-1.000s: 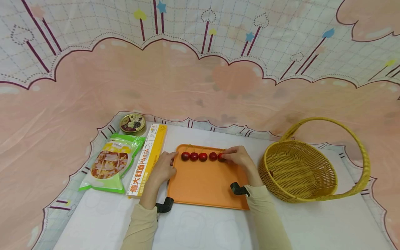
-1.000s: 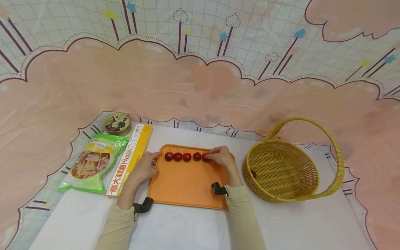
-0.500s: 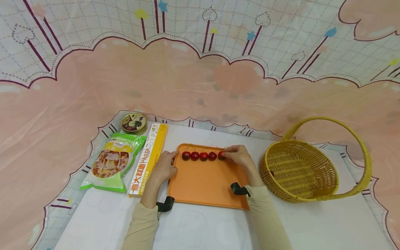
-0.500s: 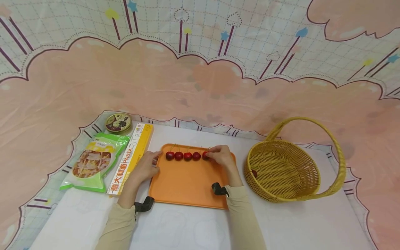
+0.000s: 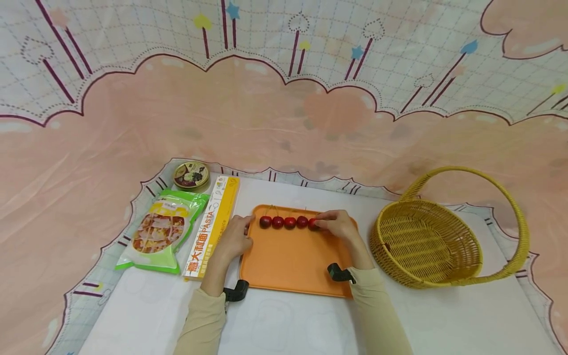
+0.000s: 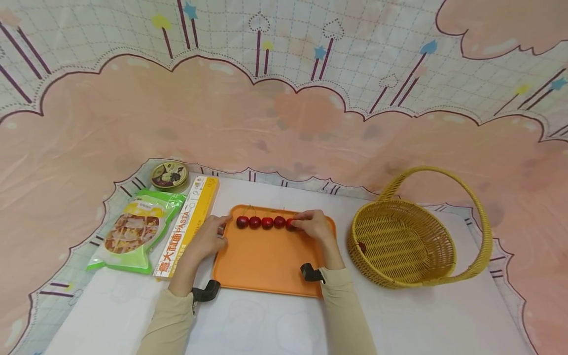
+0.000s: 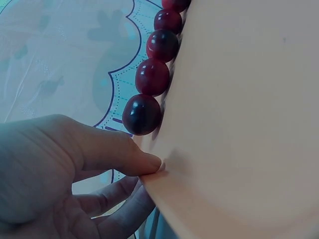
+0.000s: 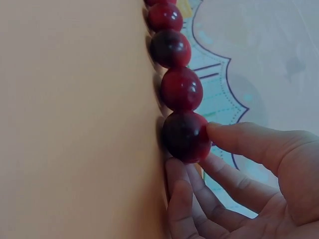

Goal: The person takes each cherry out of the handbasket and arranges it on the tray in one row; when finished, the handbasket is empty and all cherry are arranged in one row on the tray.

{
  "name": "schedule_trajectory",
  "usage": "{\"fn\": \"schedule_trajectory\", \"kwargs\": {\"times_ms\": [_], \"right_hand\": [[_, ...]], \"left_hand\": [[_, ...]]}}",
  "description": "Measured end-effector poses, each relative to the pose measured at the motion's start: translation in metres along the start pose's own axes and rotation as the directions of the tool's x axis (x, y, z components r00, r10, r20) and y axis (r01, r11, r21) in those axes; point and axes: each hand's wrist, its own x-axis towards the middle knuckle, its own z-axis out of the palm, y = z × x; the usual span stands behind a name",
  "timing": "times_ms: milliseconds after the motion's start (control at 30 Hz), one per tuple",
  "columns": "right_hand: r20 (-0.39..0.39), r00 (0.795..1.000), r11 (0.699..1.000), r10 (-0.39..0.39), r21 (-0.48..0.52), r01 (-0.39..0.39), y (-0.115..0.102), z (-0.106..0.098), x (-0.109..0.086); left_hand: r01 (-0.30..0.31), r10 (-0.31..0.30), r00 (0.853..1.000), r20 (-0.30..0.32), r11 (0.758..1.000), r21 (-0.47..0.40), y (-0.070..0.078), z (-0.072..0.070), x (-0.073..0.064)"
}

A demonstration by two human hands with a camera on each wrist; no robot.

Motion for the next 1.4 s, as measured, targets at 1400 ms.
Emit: {"fn": "schedule_trajectory", "kwargs": {"times_ms": [1400], "right_hand": [[0.089, 0.996, 0.977, 0.022, -0.214, -0.003, 0.007, -0.184, -0.052]], "left_hand": [[0.033, -0.032, 0.999, 0.017, 0.999, -0.007, 0.002, 0.000, 0.001]]}}
